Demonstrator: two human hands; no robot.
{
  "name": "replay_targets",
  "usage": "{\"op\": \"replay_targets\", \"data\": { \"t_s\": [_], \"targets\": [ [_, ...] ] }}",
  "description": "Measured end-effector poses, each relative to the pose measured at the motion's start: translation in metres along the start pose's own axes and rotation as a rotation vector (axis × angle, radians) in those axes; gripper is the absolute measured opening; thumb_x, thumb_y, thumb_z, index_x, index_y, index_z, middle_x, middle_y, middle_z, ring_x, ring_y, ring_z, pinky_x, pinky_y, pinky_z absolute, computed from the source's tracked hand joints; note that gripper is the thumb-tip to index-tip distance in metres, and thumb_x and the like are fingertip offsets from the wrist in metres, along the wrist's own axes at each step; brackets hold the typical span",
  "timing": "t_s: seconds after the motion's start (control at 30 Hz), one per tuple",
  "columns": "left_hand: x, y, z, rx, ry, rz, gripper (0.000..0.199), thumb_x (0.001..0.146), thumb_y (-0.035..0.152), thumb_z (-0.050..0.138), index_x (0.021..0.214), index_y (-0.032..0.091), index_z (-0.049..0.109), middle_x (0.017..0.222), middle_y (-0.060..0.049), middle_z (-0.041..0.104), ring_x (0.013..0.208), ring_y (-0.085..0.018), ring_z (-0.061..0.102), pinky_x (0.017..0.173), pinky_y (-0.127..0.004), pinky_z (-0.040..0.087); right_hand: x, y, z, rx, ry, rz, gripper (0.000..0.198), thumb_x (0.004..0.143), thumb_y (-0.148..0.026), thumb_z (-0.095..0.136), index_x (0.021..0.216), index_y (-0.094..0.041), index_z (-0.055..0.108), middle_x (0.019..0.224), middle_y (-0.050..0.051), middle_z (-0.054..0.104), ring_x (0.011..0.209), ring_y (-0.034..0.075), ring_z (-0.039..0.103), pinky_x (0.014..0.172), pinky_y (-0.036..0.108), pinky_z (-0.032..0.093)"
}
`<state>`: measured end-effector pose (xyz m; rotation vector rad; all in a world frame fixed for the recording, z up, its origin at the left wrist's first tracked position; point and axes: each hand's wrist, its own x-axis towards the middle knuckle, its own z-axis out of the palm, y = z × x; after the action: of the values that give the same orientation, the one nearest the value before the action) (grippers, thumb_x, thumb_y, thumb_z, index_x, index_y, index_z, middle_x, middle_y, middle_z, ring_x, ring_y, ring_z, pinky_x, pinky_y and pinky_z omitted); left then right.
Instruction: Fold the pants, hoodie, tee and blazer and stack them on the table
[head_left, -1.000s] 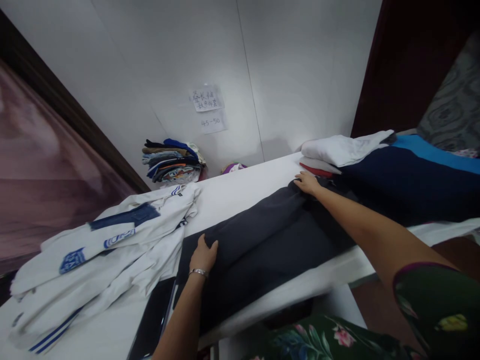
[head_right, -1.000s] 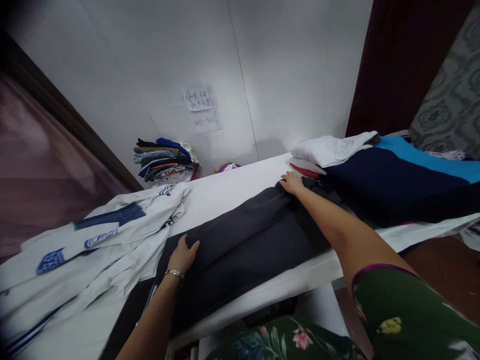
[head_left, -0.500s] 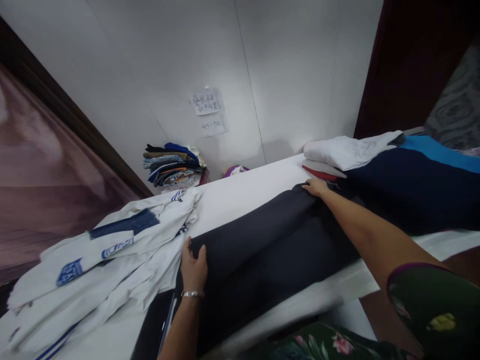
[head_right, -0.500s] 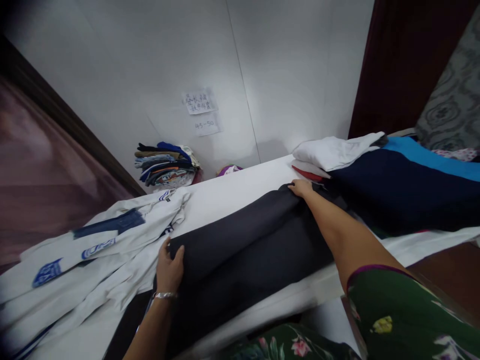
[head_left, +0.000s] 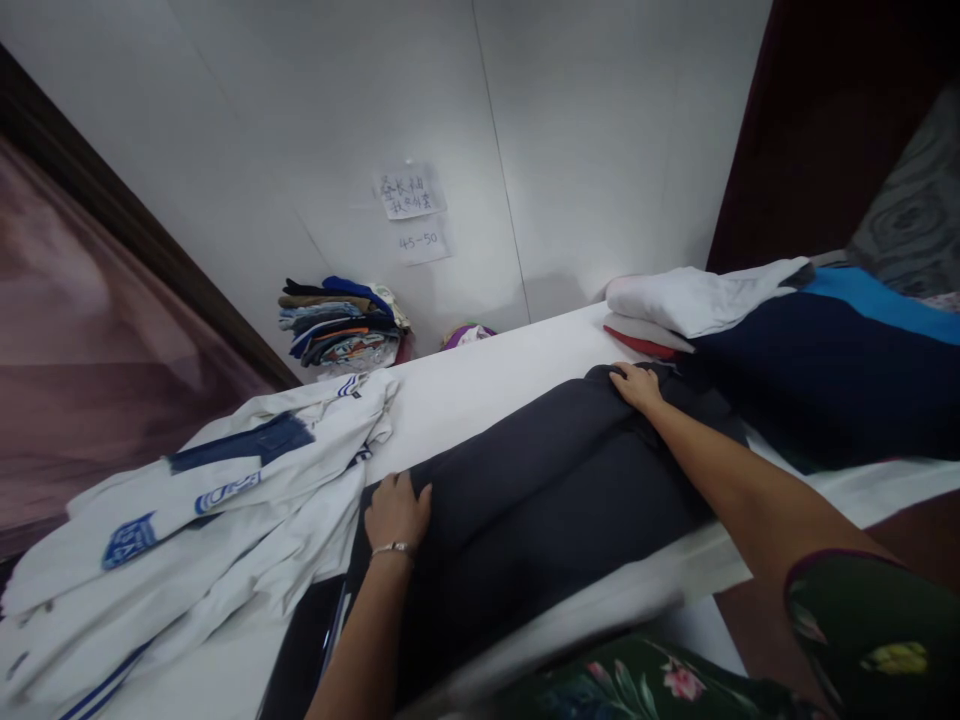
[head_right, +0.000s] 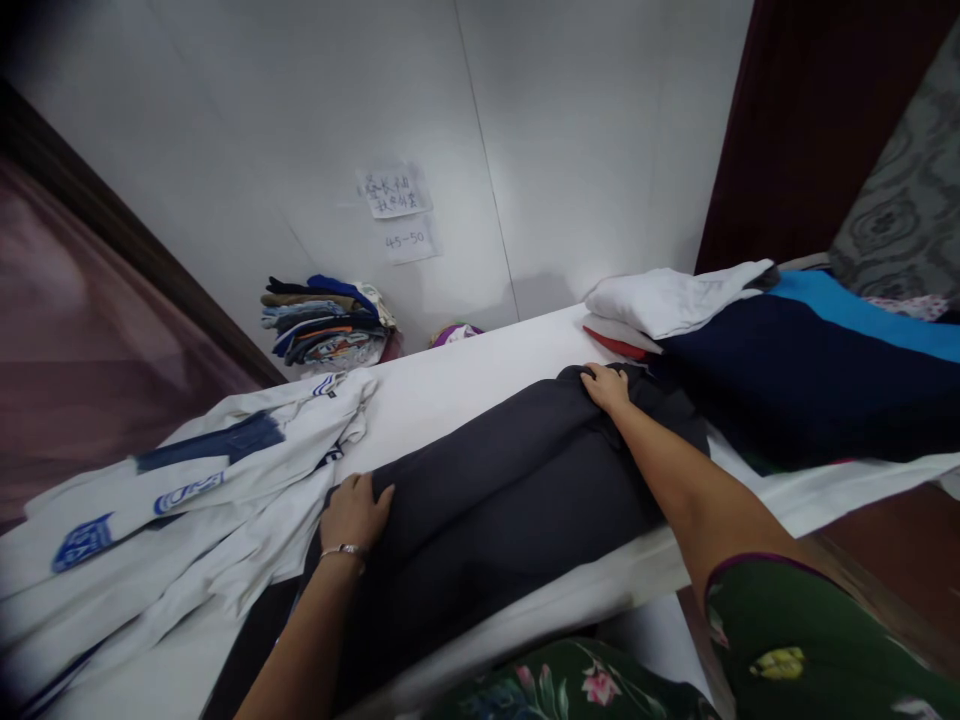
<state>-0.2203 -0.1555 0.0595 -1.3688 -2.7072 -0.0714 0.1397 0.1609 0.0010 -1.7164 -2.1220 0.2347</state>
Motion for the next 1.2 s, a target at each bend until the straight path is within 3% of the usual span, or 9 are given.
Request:
{"op": "replay_targets", "data": {
  "t_s": [0.13,0.3,0.47,0.67,0.83,0.93,1.03,1.1,1.2],
  "targets": [
    [0.023,0.048,-0.004,-0.119,0.051,0.251,0.045,0.092,0.042,0.042,0.125,0.015,0.054,0.139,-0.015,0.048,0.129,-0.025,0.041,0.105,-0.039,0.032,0.0,-0.002,-0.002,0.032,0.01,0.031,0.048,0.091,-0.047,0.032,0.119,-0.021,0.061,0.121,0.01,0.063,0.116,0.026,0.051,0.105,0.044,0.025],
    [0.051,0.094,0.016,-0.232,-0.073,0.303,0.038,0.096,0.036,0.035,0.115,0.017,0.061,0.119,-0.012,0.062,0.114,-0.023,0.054,0.097,-0.037,0.037,0.001,0.003,-0.011,0.049,0.049,0.149,0.058,0.092,-0.05,0.023,0.12,-0.017,0.061,0.112,0.013,0.066,0.104,0.027,0.058,0.084,0.034,0.042],
    [0.055,0.092,0.037,-0.169,-0.079,0.245,0.029,0.093,0.032,0.04,0.09,0.017,0.065,0.099,-0.01,0.065,0.098,-0.021,0.059,0.083,-0.031,0.042,-0.001,0.002,-0.013,0.012,0.051,0.15,0.049,0.087,-0.037,0.034,0.126,-0.018,0.058,0.115,0.012,0.065,0.103,0.028,0.058,0.085,0.037,0.043],
    [0.055,0.088,0.038,-0.182,-0.081,0.231,0.023,0.089,0.031,0.046,0.088,0.018,0.065,0.098,-0.009,0.064,0.099,-0.022,0.058,0.083,-0.031,0.042,-0.013,-0.012,-0.008,-0.136,0.074,-0.121,0.048,0.083,-0.019,0.041,0.127,-0.029,0.057,0.143,0.005,0.043,0.129,0.029,0.036,0.105,0.051,0.02],
    [0.047,0.094,0.024,-0.201,-0.025,0.234,0.026,0.086,0.02,0.048,0.107,0.018,0.063,0.114,-0.01,0.063,0.111,-0.023,0.055,0.096,-0.036,0.038,-0.01,-0.019,-0.016,-0.241,0.07,-0.25,0.044,0.091,-0.022,0.032,0.128,-0.027,0.055,0.144,0.006,0.042,0.135,0.027,0.028,0.107,0.055,0.013],
    [0.035,0.098,0.024,-0.241,0.024,0.396,0.042,0.09,0.029,0.045,0.13,0.019,0.051,0.139,-0.011,0.049,0.13,-0.025,0.04,0.11,-0.045,0.024,-0.01,-0.02,-0.015,-0.126,-0.073,-0.32,0.042,0.093,-0.039,0.035,0.129,-0.026,0.054,0.147,0.006,0.038,0.138,0.028,0.022,0.109,0.055,0.013],
    [0.025,0.099,0.037,-0.227,-0.116,0.513,0.052,0.092,0.042,0.041,0.139,0.02,0.042,0.15,-0.01,0.034,0.139,-0.026,0.026,0.113,-0.051,0.015,-0.015,-0.02,-0.007,-0.018,-0.232,-0.323,0.042,0.089,-0.045,0.044,0.124,-0.024,0.059,0.145,0.008,0.041,0.138,0.028,0.024,0.11,0.055,0.015],
    [0.022,0.099,0.046,-0.198,-0.219,0.508,0.054,0.093,0.046,0.037,0.141,0.021,0.04,0.152,-0.009,0.031,0.141,-0.025,0.023,0.113,-0.051,0.013,-0.017,-0.021,-0.002,0.029,-0.234,-0.287,0.04,0.088,-0.043,0.048,0.12,-0.024,0.062,0.144,0.009,0.043,0.138,0.028,0.024,0.11,0.057,0.013],
    [0.023,0.099,0.052,-0.146,-0.254,0.49,0.058,0.093,0.05,0.032,0.143,0.02,0.035,0.153,-0.008,0.026,0.142,-0.024,0.019,0.114,-0.051,0.012,-0.012,-0.02,-0.005,0.162,-0.232,-0.233,0.035,0.082,-0.042,0.057,0.11,-0.024,0.068,0.136,0.007,0.052,0.135,0.028,0.031,0.111,0.053,0.017]
  ]
}}
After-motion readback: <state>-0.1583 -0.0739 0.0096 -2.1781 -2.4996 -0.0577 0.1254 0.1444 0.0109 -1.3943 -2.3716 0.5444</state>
